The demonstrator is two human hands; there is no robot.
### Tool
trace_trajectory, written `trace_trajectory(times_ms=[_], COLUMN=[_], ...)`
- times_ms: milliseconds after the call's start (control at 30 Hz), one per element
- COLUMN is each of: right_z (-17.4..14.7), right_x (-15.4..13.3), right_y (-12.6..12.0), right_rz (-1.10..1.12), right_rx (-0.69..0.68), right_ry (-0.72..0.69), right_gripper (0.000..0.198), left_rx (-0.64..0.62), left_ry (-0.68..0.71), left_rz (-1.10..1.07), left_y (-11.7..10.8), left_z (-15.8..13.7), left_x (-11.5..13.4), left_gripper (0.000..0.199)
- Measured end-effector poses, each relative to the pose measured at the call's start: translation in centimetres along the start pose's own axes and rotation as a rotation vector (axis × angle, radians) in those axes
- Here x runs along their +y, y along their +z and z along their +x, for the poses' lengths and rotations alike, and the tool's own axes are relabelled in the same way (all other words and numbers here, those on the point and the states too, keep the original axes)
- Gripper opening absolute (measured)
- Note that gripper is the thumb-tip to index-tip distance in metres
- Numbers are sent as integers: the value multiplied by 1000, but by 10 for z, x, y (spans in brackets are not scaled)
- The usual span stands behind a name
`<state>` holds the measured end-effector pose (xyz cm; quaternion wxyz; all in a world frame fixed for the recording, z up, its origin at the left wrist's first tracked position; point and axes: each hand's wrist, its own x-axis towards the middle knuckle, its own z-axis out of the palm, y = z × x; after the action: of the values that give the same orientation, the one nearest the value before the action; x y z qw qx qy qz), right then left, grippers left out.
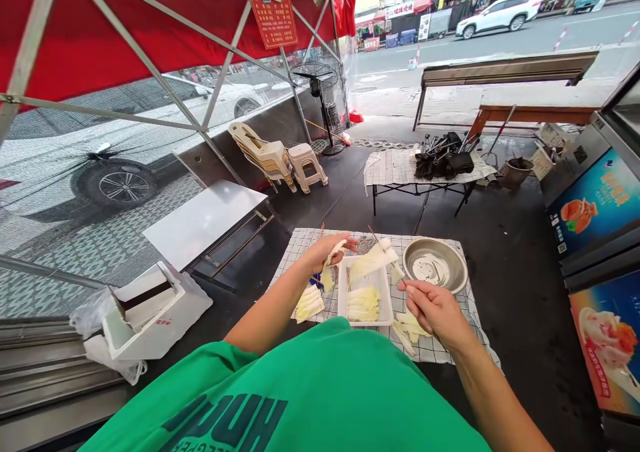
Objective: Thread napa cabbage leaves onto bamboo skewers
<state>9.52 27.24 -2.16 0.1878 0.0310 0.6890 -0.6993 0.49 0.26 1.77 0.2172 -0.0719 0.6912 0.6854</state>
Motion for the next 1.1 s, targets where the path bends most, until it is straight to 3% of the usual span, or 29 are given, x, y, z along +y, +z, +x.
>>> trace_trajectory(times_ms=[67,167,300,467,633,733,900,1100], right_z=[-4,-7,-5,-4,-8,-6,-4,-17], right_x=[-4,-6,1,6,-6,-11,-9,-1], right_y=[0,2,1,1,7,7,-12,-48], right_rz=[54,62,-159,-525,-577,-539,-260,50], right_rx=[-36,-87,-69,198,222,188,224,179], right_ry=[35,57,-29,-323,-350,-339,-250,-120], right_gripper=[58,54,52,45,43,44,44,44], left_rx=[-62,-244,-346,-362,-432,-420,-373,-390], left_ry=[120,213,199,147,79,73,58,49], left_rz=[56,188,394,413,372,354,122,-107], left_y=[4,11,17,24,34,36,24,14], left_z=[-1,-2,-3,-3,0,2,2,-6], left_x=[-1,-1,3,3,-4,-5,1,5], left_gripper=[34,40,20,21,27,26,55,47])
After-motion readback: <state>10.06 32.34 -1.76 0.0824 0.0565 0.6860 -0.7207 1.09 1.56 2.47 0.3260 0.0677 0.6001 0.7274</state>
